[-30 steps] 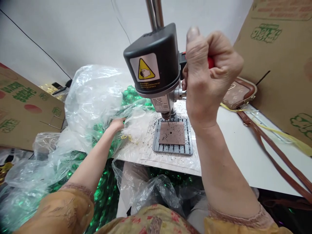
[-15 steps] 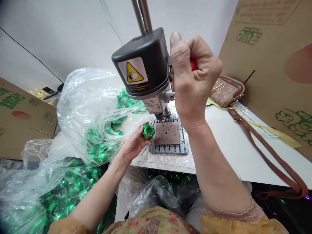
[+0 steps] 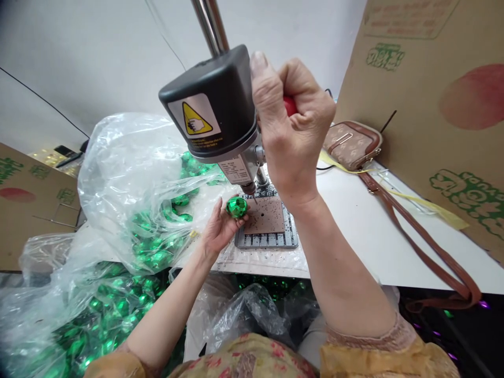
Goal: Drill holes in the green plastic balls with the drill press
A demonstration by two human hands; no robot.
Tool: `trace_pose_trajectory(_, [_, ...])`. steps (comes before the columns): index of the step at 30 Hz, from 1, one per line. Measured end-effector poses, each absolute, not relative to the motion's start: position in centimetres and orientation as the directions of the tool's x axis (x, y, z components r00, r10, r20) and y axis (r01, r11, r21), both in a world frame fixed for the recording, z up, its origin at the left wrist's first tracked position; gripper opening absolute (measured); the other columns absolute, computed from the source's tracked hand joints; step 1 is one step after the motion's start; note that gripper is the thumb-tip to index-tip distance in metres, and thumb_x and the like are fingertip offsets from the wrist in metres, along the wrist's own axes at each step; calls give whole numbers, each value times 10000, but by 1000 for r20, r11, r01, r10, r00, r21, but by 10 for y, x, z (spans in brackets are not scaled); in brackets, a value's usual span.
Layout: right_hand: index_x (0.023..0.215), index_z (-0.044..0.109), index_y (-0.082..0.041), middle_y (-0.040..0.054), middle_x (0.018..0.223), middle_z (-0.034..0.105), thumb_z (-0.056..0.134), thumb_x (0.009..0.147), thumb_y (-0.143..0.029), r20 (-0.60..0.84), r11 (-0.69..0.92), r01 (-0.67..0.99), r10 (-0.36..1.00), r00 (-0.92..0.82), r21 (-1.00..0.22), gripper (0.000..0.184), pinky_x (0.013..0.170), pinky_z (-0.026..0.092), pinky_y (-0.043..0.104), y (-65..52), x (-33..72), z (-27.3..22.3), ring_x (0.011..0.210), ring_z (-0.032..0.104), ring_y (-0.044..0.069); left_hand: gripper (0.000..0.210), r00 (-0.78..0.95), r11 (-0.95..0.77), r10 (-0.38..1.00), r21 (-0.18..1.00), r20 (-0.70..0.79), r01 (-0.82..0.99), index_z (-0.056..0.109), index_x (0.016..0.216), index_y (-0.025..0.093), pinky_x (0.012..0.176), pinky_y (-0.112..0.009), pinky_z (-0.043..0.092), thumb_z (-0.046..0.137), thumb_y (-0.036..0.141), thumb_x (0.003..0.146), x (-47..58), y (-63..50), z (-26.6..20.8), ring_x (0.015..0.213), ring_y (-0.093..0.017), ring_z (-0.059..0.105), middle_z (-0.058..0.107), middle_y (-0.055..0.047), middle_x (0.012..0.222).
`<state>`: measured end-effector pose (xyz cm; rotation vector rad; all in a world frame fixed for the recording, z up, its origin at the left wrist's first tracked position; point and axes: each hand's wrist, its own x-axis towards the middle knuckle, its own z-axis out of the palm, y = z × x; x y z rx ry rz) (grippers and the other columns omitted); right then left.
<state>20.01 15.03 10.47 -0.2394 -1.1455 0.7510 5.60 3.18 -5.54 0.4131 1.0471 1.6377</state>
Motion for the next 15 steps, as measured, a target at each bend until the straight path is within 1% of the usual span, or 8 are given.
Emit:
trace_pose_trajectory(2, [580, 298, -246, -67, 506, 291, 707, 802, -560, 741, 737, -420, 643, 193, -530, 562, 431, 246, 326, 151, 200, 105, 432, 282, 87, 564, -365, -16, 910, 861, -198, -508, 609, 1168, 204, 707, -309, 573, 876, 459, 742, 55, 29, -57, 795, -179, 697, 723, -46, 973])
trace_pose_trajectory(5, [586, 301, -250, -68, 503, 300, 692, 741, -630, 746, 738, -434, 637, 194, -517, 566, 427, 246, 334, 150, 200, 104, 425, 284, 88, 626, -457, -32, 886, 972, -80, -232, 590, 1045, 204, 697, -267, 516, 980, 395, 595, 56, 27, -61, 754, -145, 658, 706, -1, 887])
trace_pose_trajectory(7, [587, 309, -254, -68, 499, 307, 695, 724, -628, 743, 737, -447, 636, 207, -507, 554, 426, 239, 342, 150, 200, 104, 420, 283, 90, 643, -490, -55, 872, 996, 10, -77, 562, 961, 204, 680, -233, 473, 1011, 366, 531, 56, 29, -64, 726, -118, 620, 669, 34, 800])
trace_pose_trajectory(8, [586, 315, -256, -68, 496, 309, 698, 721, -623, 742, 736, -452, 637, 208, -504, 548, 426, 235, 346, 149, 200, 104, 417, 281, 92, 647, -488, -69, 872, 997, 40, -43, 547, 945, 208, 677, -228, 465, 1013, 373, 528, 57, 31, -66, 720, -114, 612, 654, 45, 776])
trace_pose_trajectory(10, [583, 323, -257, -67, 493, 313, 704, 714, -617, 739, 732, -458, 640, 210, -504, 541, 427, 228, 352, 149, 200, 105, 414, 278, 95, 631, -473, -102, 878, 993, 64, -55, 540, 976, 216, 702, -242, 484, 979, 457, 592, 58, 36, -68, 740, -122, 630, 665, 38, 804])
trace_pose_trajectory(12, [582, 323, -259, -66, 491, 311, 711, 702, -620, 738, 729, -467, 642, 209, -501, 544, 429, 221, 357, 150, 200, 105, 415, 278, 98, 601, -474, -137, 877, 986, 78, -91, 557, 1068, 222, 769, -275, 518, 899, 553, 700, 58, 41, -72, 815, -143, 671, 708, 0, 914])
trace_pose_trajectory(15, [581, 319, -255, -66, 498, 301, 718, 710, -619, 742, 728, -471, 639, 203, -498, 555, 435, 214, 351, 151, 200, 105, 424, 281, 94, 571, -492, -167, 864, 983, 110, -72, 579, 1168, 228, 867, -307, 534, 812, 596, 800, 57, 46, -79, 937, -169, 697, 736, -41, 1041])
